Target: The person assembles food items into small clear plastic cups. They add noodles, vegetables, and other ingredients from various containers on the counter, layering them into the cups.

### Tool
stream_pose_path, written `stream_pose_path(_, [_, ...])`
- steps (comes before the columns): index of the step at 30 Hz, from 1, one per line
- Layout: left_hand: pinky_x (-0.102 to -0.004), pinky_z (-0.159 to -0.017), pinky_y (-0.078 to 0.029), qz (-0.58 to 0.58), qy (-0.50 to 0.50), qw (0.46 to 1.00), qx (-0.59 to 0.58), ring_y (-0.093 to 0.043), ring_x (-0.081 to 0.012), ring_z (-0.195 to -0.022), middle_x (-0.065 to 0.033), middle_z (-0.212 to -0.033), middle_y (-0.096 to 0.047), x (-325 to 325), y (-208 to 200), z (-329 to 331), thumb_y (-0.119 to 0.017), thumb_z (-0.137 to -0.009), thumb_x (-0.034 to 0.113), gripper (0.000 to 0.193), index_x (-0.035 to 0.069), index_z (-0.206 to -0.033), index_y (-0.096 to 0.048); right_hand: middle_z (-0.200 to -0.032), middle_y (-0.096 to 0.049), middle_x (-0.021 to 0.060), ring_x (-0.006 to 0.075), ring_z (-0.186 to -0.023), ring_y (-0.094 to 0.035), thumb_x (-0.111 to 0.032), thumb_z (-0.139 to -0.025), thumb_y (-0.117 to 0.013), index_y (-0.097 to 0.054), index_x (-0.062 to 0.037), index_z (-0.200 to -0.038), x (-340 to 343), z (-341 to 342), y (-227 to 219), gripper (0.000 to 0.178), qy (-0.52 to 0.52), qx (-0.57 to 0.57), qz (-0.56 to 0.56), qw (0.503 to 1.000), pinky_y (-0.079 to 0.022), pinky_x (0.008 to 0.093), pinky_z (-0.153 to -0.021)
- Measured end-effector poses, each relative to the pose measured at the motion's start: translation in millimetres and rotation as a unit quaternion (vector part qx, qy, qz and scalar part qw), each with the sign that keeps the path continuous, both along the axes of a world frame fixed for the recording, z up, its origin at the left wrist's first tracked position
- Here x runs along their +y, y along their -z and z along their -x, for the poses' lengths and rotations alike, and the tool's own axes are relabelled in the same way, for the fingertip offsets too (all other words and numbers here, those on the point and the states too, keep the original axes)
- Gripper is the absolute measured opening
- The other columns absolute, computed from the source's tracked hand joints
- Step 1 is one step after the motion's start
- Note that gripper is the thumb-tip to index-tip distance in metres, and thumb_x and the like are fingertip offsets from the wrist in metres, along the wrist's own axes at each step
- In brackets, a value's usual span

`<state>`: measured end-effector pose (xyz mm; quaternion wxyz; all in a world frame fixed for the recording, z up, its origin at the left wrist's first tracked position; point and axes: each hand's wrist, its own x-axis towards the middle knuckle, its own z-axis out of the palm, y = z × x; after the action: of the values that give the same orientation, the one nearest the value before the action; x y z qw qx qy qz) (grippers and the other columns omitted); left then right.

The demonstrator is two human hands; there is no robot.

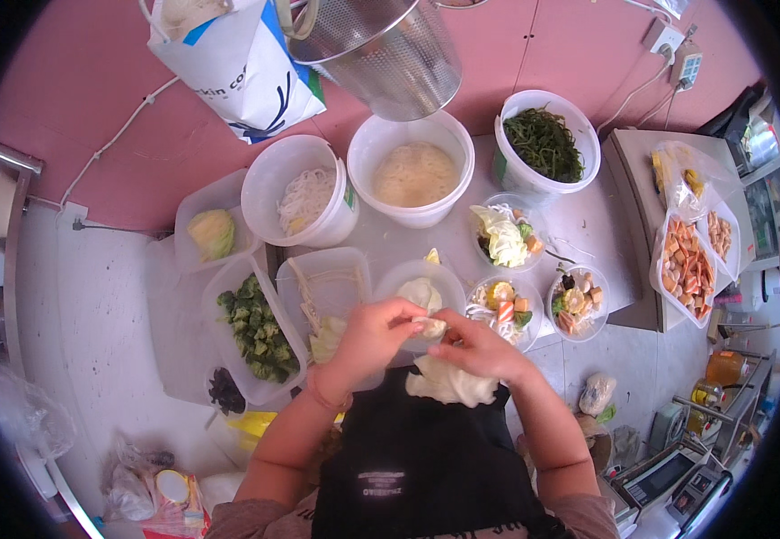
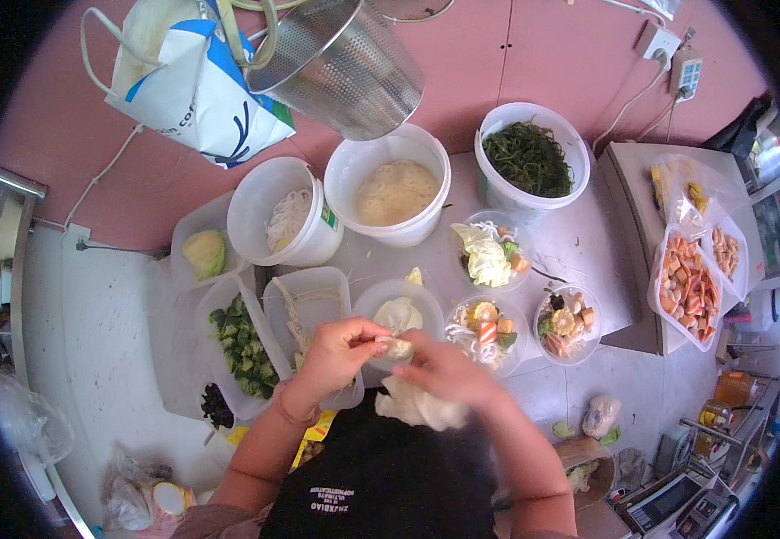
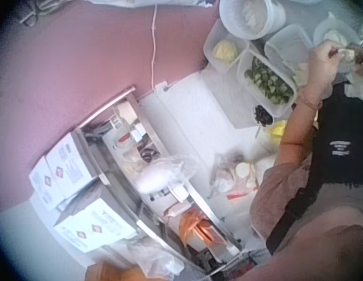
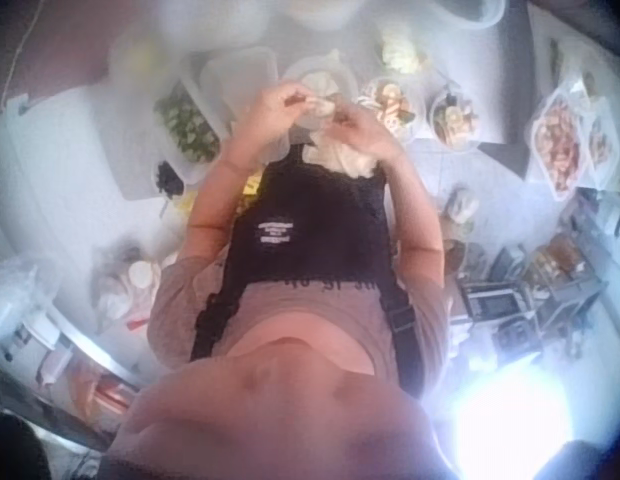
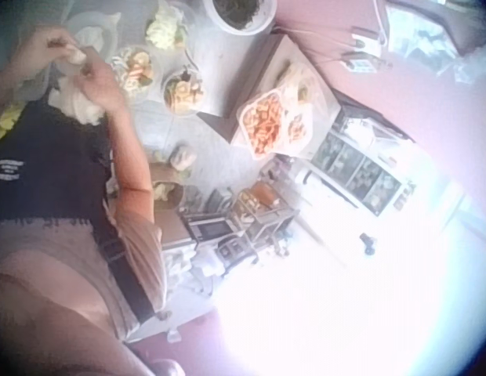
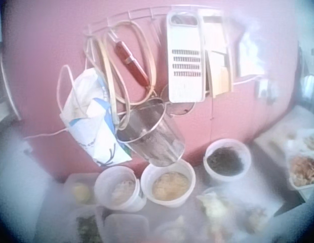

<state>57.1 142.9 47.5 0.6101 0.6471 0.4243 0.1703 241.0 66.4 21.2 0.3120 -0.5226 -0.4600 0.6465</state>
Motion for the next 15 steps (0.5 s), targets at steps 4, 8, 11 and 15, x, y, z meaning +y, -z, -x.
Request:
stream_pose_path(4, [-0.0258, -0.073, -0.052, 0.163, -0.095, 0.968, -0.164, -0.063, -0.014, -0.082, -0.0096, -0.09, -0.065, -6, 18, 5, -0.06, -0.082, -0.002, 0.014, 0.0, -0.096, -0.062, -0.082, -0.052, -0.0015, 0.0054, -0.078, -0.049, -0.013, -0.091, -0.054, -0.052, -0.0068, -0.102, -13, 9, 11, 0.013, 0.058, 0.061, 0.003, 0.996, -0.041, 0.0221, -0.068])
stream_pose_path(8, [-0.0273, -0.076, -0.052, 0.197, -0.221, 0.912, -0.285, -0.063, -0.0166, -0.085, -0.0126, -0.096, -0.064, 0, 27, 5, -0.059, -0.084, -0.001, 0.018, 0.0, -0.102, -0.058, -0.1, -0.06, 0.0073, 0.0145, -0.091, -0.058, -0.012, -0.091, -0.052, -0.051, -0.0054, -0.112, -45, 6, 28, 0.022, 0.252, 0.28, 0.104, 0.921, -0.05, 0.0309, -0.078])
stream_pose_path(11, [-0.0295, -0.087, -0.048, 0.112, -0.098, 0.982, -0.115, -0.058, -0.0192, -0.101, -0.0129, -0.108, -0.06, 5, 43, 17, -0.058, -0.085, 0.001, 0.032, 0.0, -0.117, -0.051, -0.112, -0.058, 0.0139, 0.0255, -0.095, -0.06, -0.019, -0.093, -0.047, -0.044, -0.003, -0.124, -62, -26, 35, 0.035, 0.344, 0.359, 0.145, 0.855, -0.051, 0.0378, -0.081])
stream_pose_path(15, [-0.0305, -0.089, -0.046, -0.139, -0.018, 0.99, 0.005, -0.054, -0.018, -0.107, -0.0161, -0.122, -0.052, -8, 47, 6, -0.062, -0.084, 0.007, 0.045, -0.001, -0.125, -0.045, -0.117, -0.054, 0.0164, 0.0268, -0.099, -0.059, -0.028, -0.095, -0.043, -0.037, -0.0025, -0.131, -61, -39, 36, 0.044, 0.416, 0.324, 0.126, 0.84, -0.051, 0.0383, -0.082])
